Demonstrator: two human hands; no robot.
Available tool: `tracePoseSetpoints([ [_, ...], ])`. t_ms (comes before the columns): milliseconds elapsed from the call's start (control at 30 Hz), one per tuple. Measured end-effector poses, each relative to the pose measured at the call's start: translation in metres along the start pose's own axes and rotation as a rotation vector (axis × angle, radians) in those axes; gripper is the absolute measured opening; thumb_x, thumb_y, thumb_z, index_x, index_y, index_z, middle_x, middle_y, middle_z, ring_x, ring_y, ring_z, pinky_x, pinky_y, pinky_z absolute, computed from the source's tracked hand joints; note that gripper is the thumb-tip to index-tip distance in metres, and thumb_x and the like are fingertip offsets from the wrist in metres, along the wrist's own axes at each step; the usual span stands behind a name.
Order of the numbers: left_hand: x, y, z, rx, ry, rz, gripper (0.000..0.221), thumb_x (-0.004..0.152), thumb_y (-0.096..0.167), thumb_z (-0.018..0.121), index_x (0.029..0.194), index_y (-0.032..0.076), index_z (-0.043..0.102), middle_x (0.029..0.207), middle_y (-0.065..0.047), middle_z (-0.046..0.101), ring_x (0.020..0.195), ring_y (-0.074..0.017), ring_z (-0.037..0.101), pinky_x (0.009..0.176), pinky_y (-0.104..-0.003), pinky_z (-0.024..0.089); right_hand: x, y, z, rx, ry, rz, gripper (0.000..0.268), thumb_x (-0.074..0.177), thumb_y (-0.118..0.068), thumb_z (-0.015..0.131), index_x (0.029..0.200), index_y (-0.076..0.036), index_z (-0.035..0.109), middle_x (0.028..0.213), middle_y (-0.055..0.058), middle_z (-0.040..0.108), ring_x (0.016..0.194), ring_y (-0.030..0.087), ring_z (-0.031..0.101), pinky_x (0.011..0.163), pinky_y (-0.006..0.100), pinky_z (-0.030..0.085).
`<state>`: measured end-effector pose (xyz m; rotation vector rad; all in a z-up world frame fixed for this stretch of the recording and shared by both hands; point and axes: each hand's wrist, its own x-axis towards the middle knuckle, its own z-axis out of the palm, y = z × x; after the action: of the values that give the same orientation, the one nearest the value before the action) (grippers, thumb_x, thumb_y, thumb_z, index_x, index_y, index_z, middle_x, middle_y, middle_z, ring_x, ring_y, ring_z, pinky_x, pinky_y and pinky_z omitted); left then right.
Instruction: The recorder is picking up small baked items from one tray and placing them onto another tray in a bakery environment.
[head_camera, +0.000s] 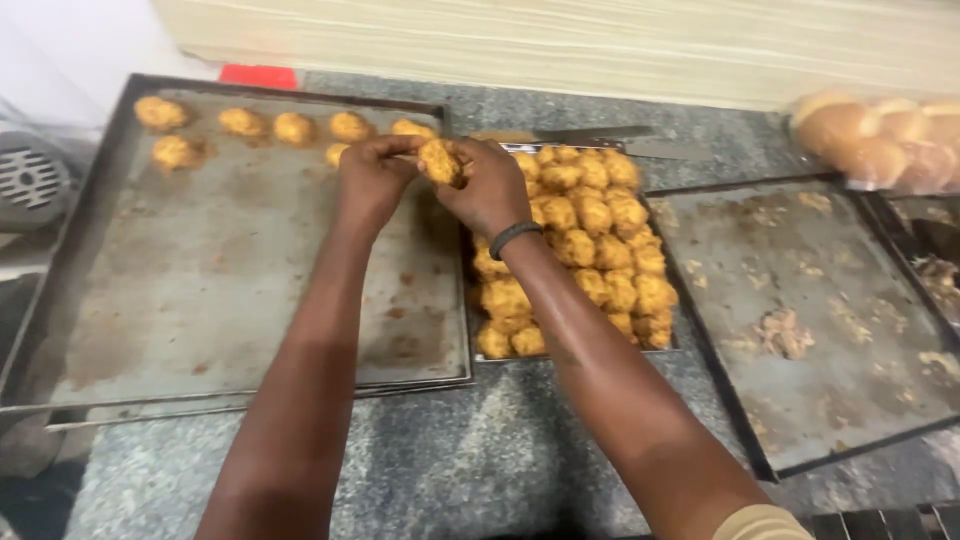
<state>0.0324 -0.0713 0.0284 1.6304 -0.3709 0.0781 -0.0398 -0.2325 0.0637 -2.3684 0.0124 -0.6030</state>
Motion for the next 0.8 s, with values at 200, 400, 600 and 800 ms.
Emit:
tracePoseSetpoints([
  [200, 0.019, -0.02, 0.065, 0.158, -0.001, 0.196, 0.026, 0.082, 0.007, 0.082, 0.107, 0.004, 0.08, 0.093, -0.009, 0.079, 0.081, -0.0114, 0.072, 0.071, -0.028, 0.057, -0.001, 0.04, -0.042, -0.134, 0.032, 0.068, 0.052, 0.07, -0.03, 0.089, 0.114, -0.006, 0.074, 0.115, 0.014, 0.075, 0.105, 0.028, 0.072, 0.093, 0.039, 0.057],
  [400, 0.012, 0.033, 0.108, 0.282, -0.111, -0.052, 0.031, 0.085, 0.015, 0.081, 0.115, 0.008, 0.078, 0.108, -0.013, 0.076, 0.074, -0.0152, 0.074, 0.067, -0.031, 0.058, 0.003, 0.073, -0.074, -0.198, -0.031, 0.25, 0.052, 0.073, -0.031, 0.089, 0.12, -0.012, 0.073, 0.117, 0.01, 0.074, 0.103, 0.023, 0.074, 0.094, 0.038, 0.057],
  [600, 0.021, 0.027, 0.143, 0.347, -0.167, -0.005, 0.027, 0.086, 0.009, 0.074, 0.112, 0.01, 0.08, 0.105, -0.013, 0.079, 0.061, -0.0173, 0.071, 0.06, -0.035, 0.059, 0.006, 0.094, -0.097, -0.302, -0.076, 0.29, 0.048, 0.074, -0.029, 0.09, 0.116, -0.011, 0.074, 0.117, 0.01, 0.074, 0.104, 0.025, 0.071, 0.093, 0.039, 0.057],
  [800, 0.015, 0.042, 0.151, 0.51, -0.205, -0.005, 0.021, 0.086, 0.012, 0.078, 0.107, 0.013, 0.081, 0.085, -0.015, 0.078, 0.059, -0.0221, 0.071, 0.065, -0.038, 0.06, 0.012, 0.115, -0.093, -0.269, -0.16, 0.341, 0.047, 0.075, -0.027, 0.089, 0.116, -0.009, 0.072, 0.114, 0.011, 0.072, 0.101, 0.024, 0.07, 0.09, 0.039, 0.057],
])
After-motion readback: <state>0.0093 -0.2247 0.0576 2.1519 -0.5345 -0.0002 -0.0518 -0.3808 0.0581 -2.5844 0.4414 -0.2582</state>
